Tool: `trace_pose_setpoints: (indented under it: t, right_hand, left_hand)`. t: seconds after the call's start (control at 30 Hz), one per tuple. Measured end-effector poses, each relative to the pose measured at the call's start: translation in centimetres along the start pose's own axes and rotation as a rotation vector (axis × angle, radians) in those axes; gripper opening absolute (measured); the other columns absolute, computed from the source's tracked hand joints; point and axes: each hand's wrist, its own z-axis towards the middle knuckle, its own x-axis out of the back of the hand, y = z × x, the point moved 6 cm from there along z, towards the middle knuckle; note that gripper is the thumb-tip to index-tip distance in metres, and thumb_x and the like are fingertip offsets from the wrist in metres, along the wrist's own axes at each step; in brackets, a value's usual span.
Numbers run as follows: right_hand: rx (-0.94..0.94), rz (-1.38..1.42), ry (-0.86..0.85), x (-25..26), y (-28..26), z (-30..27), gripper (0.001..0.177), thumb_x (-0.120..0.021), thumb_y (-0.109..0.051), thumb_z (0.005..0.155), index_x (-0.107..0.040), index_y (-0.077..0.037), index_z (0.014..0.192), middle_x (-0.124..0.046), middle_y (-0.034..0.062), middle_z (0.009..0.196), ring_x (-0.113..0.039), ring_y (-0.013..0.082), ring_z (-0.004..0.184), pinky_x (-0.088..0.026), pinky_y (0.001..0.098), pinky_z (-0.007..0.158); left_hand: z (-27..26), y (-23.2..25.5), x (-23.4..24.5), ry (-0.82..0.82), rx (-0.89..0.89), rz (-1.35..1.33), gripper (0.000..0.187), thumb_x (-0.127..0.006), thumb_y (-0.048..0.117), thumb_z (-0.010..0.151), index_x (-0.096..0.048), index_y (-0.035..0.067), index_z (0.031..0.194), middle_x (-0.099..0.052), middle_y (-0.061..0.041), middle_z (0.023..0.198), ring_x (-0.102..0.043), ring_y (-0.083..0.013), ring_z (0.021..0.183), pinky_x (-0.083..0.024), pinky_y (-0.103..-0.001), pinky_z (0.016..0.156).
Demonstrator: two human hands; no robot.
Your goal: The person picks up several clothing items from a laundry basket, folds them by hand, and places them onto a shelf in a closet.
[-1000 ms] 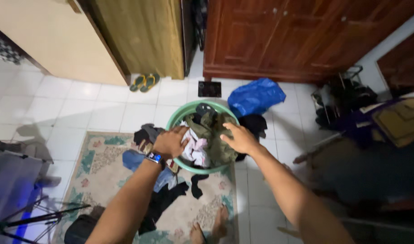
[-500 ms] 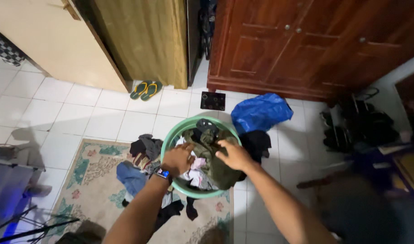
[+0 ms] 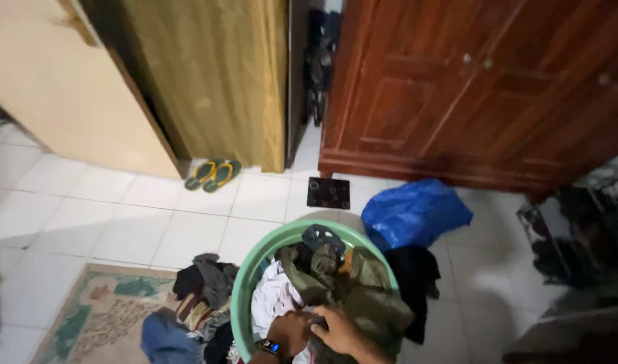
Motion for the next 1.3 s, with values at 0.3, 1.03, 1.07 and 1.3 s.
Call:
trace_pose_setpoints:
  t: [0.3,1.03,1.07,1.3]
  right_hand:
    - [-0.193,-0.045,0.023,-7.5,13.5,0.6,0.035,-0.073,-0.024,0.087,-0.065,-0.008,0.117,-0.068,0.0154,0.119,-0.061,0.0344,0.112,-0.049,0.0425,0.096]
    - [-0.201,0.122,0.034,-8.8,10.0,1.1,0.017,-0.069,0.0,0.072,-0.068,-0.003,0.088,-0.071,0.0116,0.094,-0.068,0.0267,0.086,-0.055,0.0405,0.077]
    - [-0.211,0.133,0.034,-8.6,9.9,0.7,0.016,-0.069,0.001,0.071,-0.068,-0.003,0.087,-0.071,0.0114,0.093,-0.068,0.0264,0.085,-0.055,0.0404,0.076]
    - [-0.23,0.213,0.089,-6.7,9.6,-1.7,0.015,-0.067,0.009,0.067,-0.069,-0.001,0.078,-0.073,0.0102,0.085,-0.07,0.0239,0.077,-0.057,0.0397,0.07]
  left_hand:
    - [9.0,-7.5,-13.8,-0.013,0.158,0.166,0.039,-0.065,0.026,0.086,-0.066,0.017,0.124,-0.064,-0.013,0.127,-0.057,-0.0351,0.119,-0.046,-0.057,0.098]
    - [1.0,-2.9,2.5,0.408,0.009,-0.034,0.047,-0.074,0.016,0.077,-0.061,0.008,0.122,-0.054,-0.024,0.132,-0.053,-0.0407,0.121,-0.042,-0.051,0.1]
    - [0.7,-2.8,2.2,0.363,0.032,-0.013,0.049,-0.075,0.018,0.079,-0.058,0.007,0.124,-0.053,-0.023,0.135,-0.052,-0.0404,0.124,-0.042,-0.051,0.103]
    - [-2.3,-0.6,5.2,0.285,0.073,-0.051,0.05,-0.073,0.014,0.078,-0.061,0.015,0.127,-0.052,-0.021,0.137,-0.055,-0.0379,0.119,-0.045,-0.049,0.1]
